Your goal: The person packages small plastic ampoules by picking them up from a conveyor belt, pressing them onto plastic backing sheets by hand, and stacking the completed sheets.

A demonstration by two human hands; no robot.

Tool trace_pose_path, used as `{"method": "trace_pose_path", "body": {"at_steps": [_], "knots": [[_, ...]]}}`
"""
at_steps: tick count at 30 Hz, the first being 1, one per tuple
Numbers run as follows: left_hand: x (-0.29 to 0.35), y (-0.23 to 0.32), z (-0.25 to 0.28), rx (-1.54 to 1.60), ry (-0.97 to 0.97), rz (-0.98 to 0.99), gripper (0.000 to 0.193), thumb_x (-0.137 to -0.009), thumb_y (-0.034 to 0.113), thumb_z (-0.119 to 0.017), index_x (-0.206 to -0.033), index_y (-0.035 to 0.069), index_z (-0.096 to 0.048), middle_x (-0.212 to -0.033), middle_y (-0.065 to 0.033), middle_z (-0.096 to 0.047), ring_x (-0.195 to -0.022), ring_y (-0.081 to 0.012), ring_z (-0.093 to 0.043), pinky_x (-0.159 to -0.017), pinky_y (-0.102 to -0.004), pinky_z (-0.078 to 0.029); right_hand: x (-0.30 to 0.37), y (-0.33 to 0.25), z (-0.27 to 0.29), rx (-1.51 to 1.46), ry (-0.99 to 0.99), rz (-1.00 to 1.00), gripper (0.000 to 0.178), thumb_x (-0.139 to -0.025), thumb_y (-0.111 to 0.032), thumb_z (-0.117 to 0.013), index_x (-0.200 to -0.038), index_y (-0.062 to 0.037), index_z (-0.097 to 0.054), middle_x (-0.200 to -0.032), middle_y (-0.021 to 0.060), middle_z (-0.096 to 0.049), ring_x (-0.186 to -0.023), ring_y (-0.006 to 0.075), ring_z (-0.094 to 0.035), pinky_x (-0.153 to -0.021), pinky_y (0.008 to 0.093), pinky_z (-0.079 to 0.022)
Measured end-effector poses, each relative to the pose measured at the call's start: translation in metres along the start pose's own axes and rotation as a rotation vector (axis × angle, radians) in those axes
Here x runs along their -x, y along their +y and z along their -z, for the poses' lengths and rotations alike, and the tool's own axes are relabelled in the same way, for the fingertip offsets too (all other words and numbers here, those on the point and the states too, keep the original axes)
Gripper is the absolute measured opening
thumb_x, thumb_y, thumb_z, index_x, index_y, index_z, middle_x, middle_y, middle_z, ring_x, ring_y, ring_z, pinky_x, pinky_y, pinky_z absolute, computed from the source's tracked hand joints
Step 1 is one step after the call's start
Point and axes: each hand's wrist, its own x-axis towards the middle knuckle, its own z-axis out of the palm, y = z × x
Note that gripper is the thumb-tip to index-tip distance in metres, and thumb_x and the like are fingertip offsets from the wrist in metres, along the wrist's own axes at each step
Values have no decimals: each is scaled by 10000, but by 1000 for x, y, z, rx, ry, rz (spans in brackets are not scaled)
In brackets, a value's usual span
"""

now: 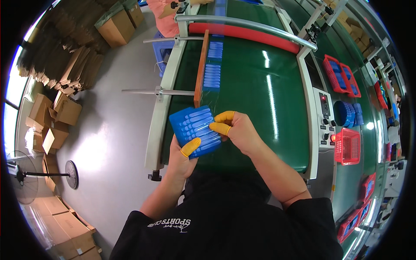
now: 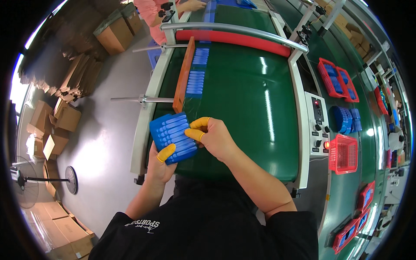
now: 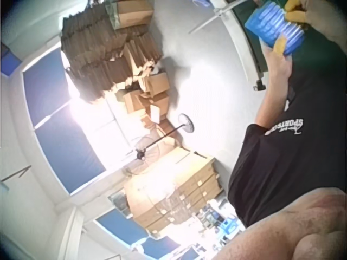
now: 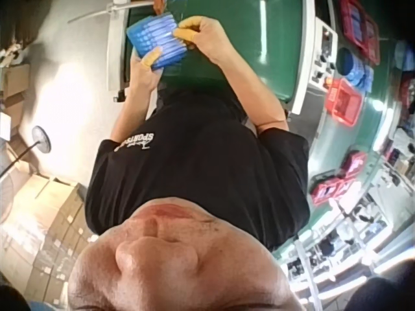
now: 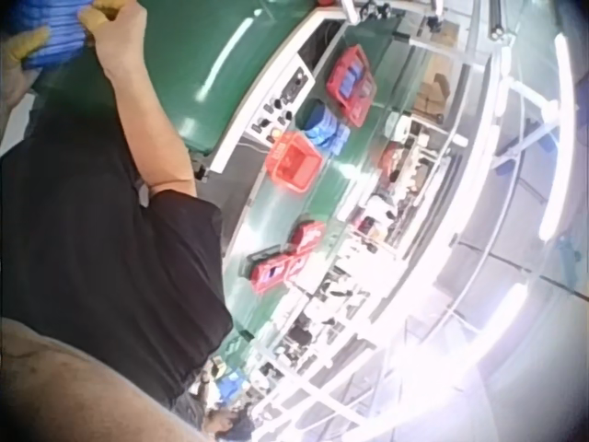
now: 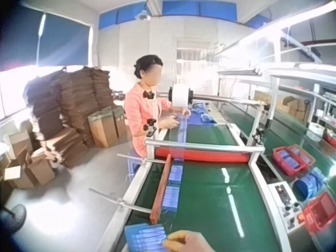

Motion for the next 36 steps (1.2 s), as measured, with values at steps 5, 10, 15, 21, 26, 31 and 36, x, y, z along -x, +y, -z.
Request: {"method": "trace_pose_path", "body": {"at_steps": [5,10,15,21,26,31,36], "knots": [[0,4,0,-14,20,-43,486,-849,9,-619,-1297,51,-436,-1213,-112,-561,-1092,-260,-583,-927,-425,-490,-6,-5,7,111,149,32,198,-832,-102,-706,-942,37,-617,-755,33,-606,-607,77,-528,-506,231,-424],[3,11,7,-45,109,-88,442,-857,17,-609,-1269,44,-453,-1180,-100,-569,-1067,-243,-586,-906,-404,-491,-47,-7,31,54,294,48,212,-846,-105,-687,-984,35,-608,-720,31,-585,-587,88,-526,-503,233,-440],[9,14,7,-67,112,-114,427,-860,23,-611,-1257,42,-455,-1173,-102,-569,-1069,-250,-582,-920,-404,-478,-84,5,17,115,383,73,221,-850,-113,-680,-983,49,-613,-715,43,-590,-565,97,-528,-486,250,-453],[11,14,9,-73,149,-122,425,-858,18,-614,-1253,42,-460,-1170,-103,-571,-1068,-252,-582,-920,-406,-478,-105,19,17,543,473,183,321,-816,-169,-698,-1037,53,-628,-801,177,-664,-720,282,-659,-658,364,-520],[9,13,10,-77,143,-111,427,-858,21,-617,-1254,42,-460,-1162,-99,-575,-1058,-249,-587,-909,-405,-486,-99,14,19,821,603,419,310,-841,-207,-672,-1015,48,-638,-849,189,-645,-798,336,-633,-717,403,-502],[7,10,10,-67,104,-117,437,-855,23,-622,-1260,45,-458,-1155,-94,-578,-1043,-241,-594,-887,-398,-500,-70,2,27,637,606,455,272,-867,-211,-650,-1011,20,-646,-836,172,-630,-752,288,-624,-670,370,-489],[1,7,4,-5,-3,-49,501,-830,-46,-632,-1275,52,-423,-1188,-106,-564,-1079,-250,-584,-924,-418,-488,-7,-4,10,398,70,287,239,-860,-166,-681,-1007,20,-645,-851,115,-655,-732,142,-607,-680,274,-487]]}}
